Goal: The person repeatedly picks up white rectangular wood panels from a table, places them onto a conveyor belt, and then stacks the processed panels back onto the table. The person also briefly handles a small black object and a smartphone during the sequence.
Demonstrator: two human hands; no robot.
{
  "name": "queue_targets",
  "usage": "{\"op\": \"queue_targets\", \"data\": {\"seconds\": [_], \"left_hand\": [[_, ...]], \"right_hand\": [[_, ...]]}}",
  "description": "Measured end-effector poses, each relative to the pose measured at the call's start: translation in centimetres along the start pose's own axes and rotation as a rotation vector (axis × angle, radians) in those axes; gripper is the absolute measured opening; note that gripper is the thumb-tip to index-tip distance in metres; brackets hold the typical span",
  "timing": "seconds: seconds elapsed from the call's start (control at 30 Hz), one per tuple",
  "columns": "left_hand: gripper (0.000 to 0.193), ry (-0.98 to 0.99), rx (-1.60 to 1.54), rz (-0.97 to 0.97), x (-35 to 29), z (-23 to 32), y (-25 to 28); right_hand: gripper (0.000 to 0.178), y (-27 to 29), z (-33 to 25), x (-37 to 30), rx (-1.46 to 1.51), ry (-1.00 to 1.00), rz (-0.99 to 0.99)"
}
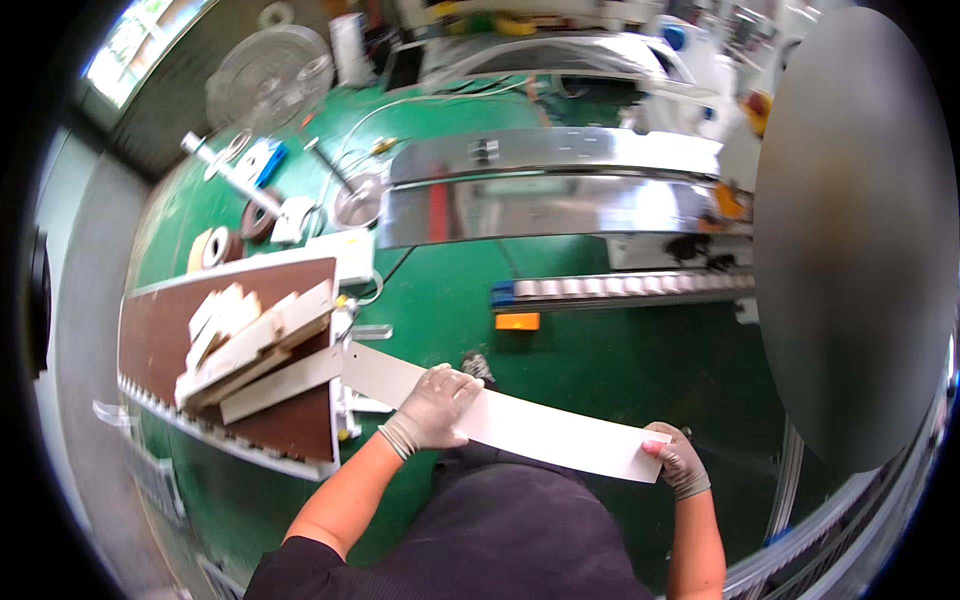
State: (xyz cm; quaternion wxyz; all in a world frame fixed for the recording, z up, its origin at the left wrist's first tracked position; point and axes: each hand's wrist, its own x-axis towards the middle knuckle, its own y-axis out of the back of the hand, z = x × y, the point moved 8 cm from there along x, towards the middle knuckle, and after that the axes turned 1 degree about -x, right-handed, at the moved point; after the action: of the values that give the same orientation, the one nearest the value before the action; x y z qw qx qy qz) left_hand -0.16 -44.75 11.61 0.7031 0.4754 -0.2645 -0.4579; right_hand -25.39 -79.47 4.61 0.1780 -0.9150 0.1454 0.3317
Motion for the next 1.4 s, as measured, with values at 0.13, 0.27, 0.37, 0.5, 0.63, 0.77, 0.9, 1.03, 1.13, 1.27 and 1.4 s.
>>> {"op": "queue_targets", "data": {"seconds": [0.13, 0.27, 0.37, 0.5, 0.63, 0.77, 0.9, 1.03, 1.13, 1.27, 1.4], "left_hand": [[0.081, -0.337, -0.003, 0.076, 9.4, 8.3, 0.4], [0.069, -0.663, 0.017, -0.056, 17.1, 14.4, 0.1], [0.068, -0.794, 0.013, -0.185, 21.0, 15.6, 0.1], [0.092, -0.769, 0.092, -0.216, 26.2, 12.3, 0.1], [0.087, -0.546, -0.03, -0.013, 29.9, 6.4, 2.5], [0.048, 0.048, -0.673, 0.122, 30.3, -3.1, 0.9], [0.038, 0.299, -1.213, 0.046, 33.5, -6.3, -5.4], [0.038, 0.565, -1.492, -0.135, 36.5, -3.6, -6.1], [0.04, 0.552, -1.485, -0.158, 38.0, -4.5, -10.5], [0.041, 0.606, -1.709, -0.138, 39.9, -0.5, -9.1], [0.039, 0.629, -1.56, -0.071, 43.7, 1.4, -12.1]], "right_hand": [[0.044, 6.7, 4.9, -8.7, 0.028, 0.222, 0.364], [0.045, 8.8, 11.5, -14.9, -0.019, 0.16, 0.514], [0.05, 7.4, 13.8, -15.5, -0.058, -0.025, 0.489], [0.07, 2.6, 10.2, -13.5, -0.083, 0.067, 0.606], [0.074, 0.4, 11.1, -10.2, 0.12, 0.13, 0.651], [0.062, -2.0, 8.8, -7.9, 0.333, 0.204, 0.737], [0.045, -2.4, 10.4, -5.1, 0.808, 0.331, 0.804], [0.036, -3.6, 10.1, -4.4, 1.167, 0.286, 0.863], [0.035, -1.2, 10.2, -4.7, 1.13, 0.265, 0.952], [0.04, 2.9, 8.2, -5.6, 1.033, 0.249, 1.029], [0.044, 7.6, 7.1, -5.1, 1.063, 0.17, 0.973]]}}
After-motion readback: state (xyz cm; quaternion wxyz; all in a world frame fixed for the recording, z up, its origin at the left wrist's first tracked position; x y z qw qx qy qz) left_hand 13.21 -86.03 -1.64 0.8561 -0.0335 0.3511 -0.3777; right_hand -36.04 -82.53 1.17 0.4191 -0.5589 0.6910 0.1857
